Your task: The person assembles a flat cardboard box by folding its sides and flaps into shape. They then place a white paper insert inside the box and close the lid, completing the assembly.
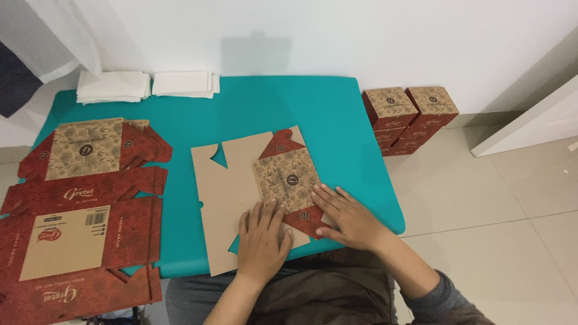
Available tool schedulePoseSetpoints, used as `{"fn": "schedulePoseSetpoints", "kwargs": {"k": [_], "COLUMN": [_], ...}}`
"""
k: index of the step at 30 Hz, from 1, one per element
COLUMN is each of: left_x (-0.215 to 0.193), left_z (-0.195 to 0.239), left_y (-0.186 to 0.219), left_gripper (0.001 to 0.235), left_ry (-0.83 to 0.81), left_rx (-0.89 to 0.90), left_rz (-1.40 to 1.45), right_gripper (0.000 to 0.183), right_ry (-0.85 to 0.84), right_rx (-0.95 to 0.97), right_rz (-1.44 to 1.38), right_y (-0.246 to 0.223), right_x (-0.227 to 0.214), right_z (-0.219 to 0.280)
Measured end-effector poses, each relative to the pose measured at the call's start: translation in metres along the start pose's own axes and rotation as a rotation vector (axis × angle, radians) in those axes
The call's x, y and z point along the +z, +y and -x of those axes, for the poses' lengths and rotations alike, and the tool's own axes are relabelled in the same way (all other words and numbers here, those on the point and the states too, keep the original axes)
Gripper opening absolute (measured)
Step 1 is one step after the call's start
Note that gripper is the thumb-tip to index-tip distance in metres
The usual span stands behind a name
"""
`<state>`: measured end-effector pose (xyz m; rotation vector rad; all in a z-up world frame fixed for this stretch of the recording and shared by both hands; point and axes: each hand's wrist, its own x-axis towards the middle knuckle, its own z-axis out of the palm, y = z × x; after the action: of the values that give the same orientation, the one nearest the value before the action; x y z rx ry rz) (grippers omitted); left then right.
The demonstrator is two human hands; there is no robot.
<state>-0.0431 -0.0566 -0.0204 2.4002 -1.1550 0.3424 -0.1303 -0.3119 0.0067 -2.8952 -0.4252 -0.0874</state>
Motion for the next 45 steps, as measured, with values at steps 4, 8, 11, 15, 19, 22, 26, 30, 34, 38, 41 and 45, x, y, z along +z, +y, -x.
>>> {"fn": "schedulePoseSetpoints", "kwargs": {"k": [4,8,11,15,19,22,26,30,34,38,41,45], "left_x": [-0.001,0.001,0.001,0.000,-0.005,-0.015,-0.042,-0.042,-0.057,-0.062,-0.033,-0.010], "left_z": [-0.001,0.002,0.001,0.001,-0.001,-0.005,-0.012,-0.008,0.000,0.019,0.028,0.025], "left_y": [0.003,0.002,0.002,0.002,0.002,0.000,0.003,-0.004,-0.012,-0.023,-0.044,-0.048], "left_gripper": [0.050,0.053,0.054,0.051,0.062,0.069,0.073,0.063,0.056,0.046,0.056,0.058], "left_ry": [0.028,0.030,0.032,0.037,0.103,0.022,-0.109,-0.045,0.045,0.033,-0.046,-0.090], "left_rx": [0.020,0.024,0.027,0.027,-0.018,-0.086,-0.187,-0.289,-0.317,-0.206,-0.198,-0.120], "left_rz": [-0.032,-0.077,-0.096,-0.078,-0.031,0.238,0.530,0.917,1.079,0.569,0.106,0.007], "right_gripper": [0.092,0.093,0.092,0.096,0.101,0.113,0.120,0.110,0.087,0.022,0.038,0.047], "right_ry": [-0.163,-0.291,-0.286,-0.200,-0.207,-0.133,-0.074,0.043,0.087,0.603,0.793,0.961], "right_rx": [0.124,0.269,0.311,0.302,0.275,0.281,0.435,0.529,0.523,0.497,0.581,0.581], "right_rz": [0.020,0.024,0.037,-0.042,0.059,0.093,0.084,0.088,0.113,-0.025,-0.222,-0.436], "right_y": [0.025,0.054,0.058,0.043,0.011,-0.014,-0.057,-0.082,-0.070,-0.014,0.020,0.015], "right_x": [-0.009,-0.011,-0.011,-0.010,-0.001,0.014,-0.001,-0.001,0.022,0.046,0.033,-0.015], "right_z": [-0.047,-0.100,-0.114,-0.091,-0.044,-0.016,-0.026,-0.048,-0.050,-0.024,-0.002,0.007]}}
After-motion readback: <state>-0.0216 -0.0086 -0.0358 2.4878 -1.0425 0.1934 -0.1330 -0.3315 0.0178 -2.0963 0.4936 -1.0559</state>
